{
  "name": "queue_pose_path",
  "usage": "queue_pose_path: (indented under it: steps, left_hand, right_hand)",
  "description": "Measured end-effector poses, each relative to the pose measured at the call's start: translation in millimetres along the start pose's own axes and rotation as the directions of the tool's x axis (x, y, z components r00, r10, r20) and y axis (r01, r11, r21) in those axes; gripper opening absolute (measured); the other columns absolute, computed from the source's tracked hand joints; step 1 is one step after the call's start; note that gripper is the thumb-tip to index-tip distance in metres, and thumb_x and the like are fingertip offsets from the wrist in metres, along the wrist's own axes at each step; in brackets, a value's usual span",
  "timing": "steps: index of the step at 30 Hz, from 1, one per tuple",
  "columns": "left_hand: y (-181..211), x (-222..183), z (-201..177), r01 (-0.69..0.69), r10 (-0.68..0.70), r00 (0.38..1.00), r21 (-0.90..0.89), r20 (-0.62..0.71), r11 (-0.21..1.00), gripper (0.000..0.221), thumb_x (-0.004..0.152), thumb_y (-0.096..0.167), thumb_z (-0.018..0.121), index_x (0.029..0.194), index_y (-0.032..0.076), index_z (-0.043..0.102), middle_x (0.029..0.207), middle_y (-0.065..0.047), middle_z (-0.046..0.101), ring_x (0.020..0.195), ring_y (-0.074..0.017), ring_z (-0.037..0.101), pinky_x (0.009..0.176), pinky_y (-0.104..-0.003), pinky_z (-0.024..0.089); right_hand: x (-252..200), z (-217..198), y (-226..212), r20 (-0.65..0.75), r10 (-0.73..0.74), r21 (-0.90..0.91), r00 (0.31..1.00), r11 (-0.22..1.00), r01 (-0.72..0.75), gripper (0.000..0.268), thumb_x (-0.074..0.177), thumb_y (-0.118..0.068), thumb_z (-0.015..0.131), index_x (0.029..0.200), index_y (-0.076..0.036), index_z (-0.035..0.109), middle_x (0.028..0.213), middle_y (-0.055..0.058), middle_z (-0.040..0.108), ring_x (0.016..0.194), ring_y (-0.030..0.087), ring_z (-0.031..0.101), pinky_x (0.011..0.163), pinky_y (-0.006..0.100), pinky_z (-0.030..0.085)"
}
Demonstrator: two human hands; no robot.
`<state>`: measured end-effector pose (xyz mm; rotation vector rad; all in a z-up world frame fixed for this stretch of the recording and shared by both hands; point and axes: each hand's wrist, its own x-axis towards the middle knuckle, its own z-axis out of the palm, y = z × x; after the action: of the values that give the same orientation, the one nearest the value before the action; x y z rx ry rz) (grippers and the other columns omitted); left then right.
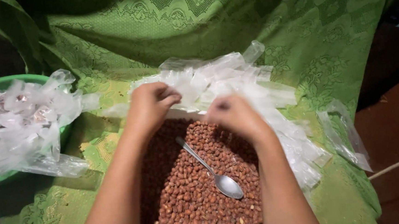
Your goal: Scooping peanuts from a tray into small plastic bags using a spoon for manual packaging.
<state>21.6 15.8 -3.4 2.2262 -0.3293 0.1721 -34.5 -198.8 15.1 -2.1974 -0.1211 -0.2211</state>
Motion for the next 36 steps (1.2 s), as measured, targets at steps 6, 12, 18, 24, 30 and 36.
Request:
queue_pose_path:
  steps: [6,12,18,24,30,36]
  left_hand:
    - [-34,-12,-4,0.170,-0.223,0.974,-0.528,-0.038,0.832,0.023,0.072,0.010,0.088,0.093,0.010,0.078,0.075,-0.004,0.074,0.072,-0.0085,0.062,0.068,-0.020,0.050]
    - [-36,-19,-8,0.123,-0.224,0.974,-0.752,-0.034,0.648,0.033,0.068,0.003,0.092,0.092,0.006,0.069,0.078,-0.004,0.073,0.072,-0.0075,0.066,0.067,-0.018,0.055]
    - [-31,-28,-16,0.109,-0.199,0.980,-0.772,-0.023,0.627,0.045,0.065,0.002,0.093,0.105,0.006,0.071,0.083,-0.008,0.076,0.074,-0.0095,0.068,0.068,-0.021,0.058]
    - [-30,-28,-9,0.096,-0.173,0.985,-0.757,-0.023,0.647,0.050,0.063,-0.003,0.091,0.109,0.002,0.072,0.083,-0.009,0.076,0.076,-0.0110,0.070,0.070,-0.024,0.061]
    - [-40,-26,-4,0.101,-0.143,0.990,-0.721,0.003,0.686,0.055,0.061,-0.004,0.093,0.112,0.002,0.072,0.086,-0.011,0.076,0.073,-0.0123,0.072,0.071,-0.026,0.063]
    - [-32,-29,-3,0.126,-0.128,0.990,-0.708,0.051,0.695,0.058,0.056,-0.007,0.093,0.110,0.001,0.073,0.085,-0.014,0.076,0.073,-0.0118,0.071,0.072,-0.026,0.063]
  right_hand:
    - [-17,65,-35,0.512,0.245,-0.634,0.824,0.755,0.169,0.031,0.072,-0.040,0.079,0.095,-0.020,0.078,0.093,0.009,0.077,0.099,0.037,0.074,0.085,0.051,0.059]
    - [-21,49,-50,0.535,0.141,-0.521,0.833,0.831,0.194,0.047,0.072,-0.019,0.083,0.116,-0.010,0.070,0.104,0.019,0.076,0.107,0.044,0.070,0.091,0.057,0.055]
    - [-5,8,-10,0.196,0.092,0.220,0.976,0.966,-0.135,0.024,0.092,-0.025,0.069,0.087,-0.002,0.072,0.079,0.010,0.069,0.071,0.021,0.064,0.062,0.035,0.055]
    - [8,31,-3,-0.087,0.023,0.539,0.996,0.842,0.028,0.021,0.099,-0.021,0.063,0.099,-0.001,0.058,0.085,0.014,0.073,0.062,0.014,0.070,0.049,0.021,0.059]
    - [7,57,4,0.205,0.134,0.546,0.970,0.807,-0.227,0.021,0.094,-0.015,0.064,0.098,0.006,0.062,0.078,0.025,0.074,0.053,0.024,0.073,0.047,0.031,0.062]
    - [14,0,4,-0.155,0.220,0.614,0.963,0.785,-0.081,0.017,0.098,-0.015,0.064,0.099,0.001,0.057,0.073,0.017,0.071,0.048,0.014,0.067,0.040,0.025,0.056]
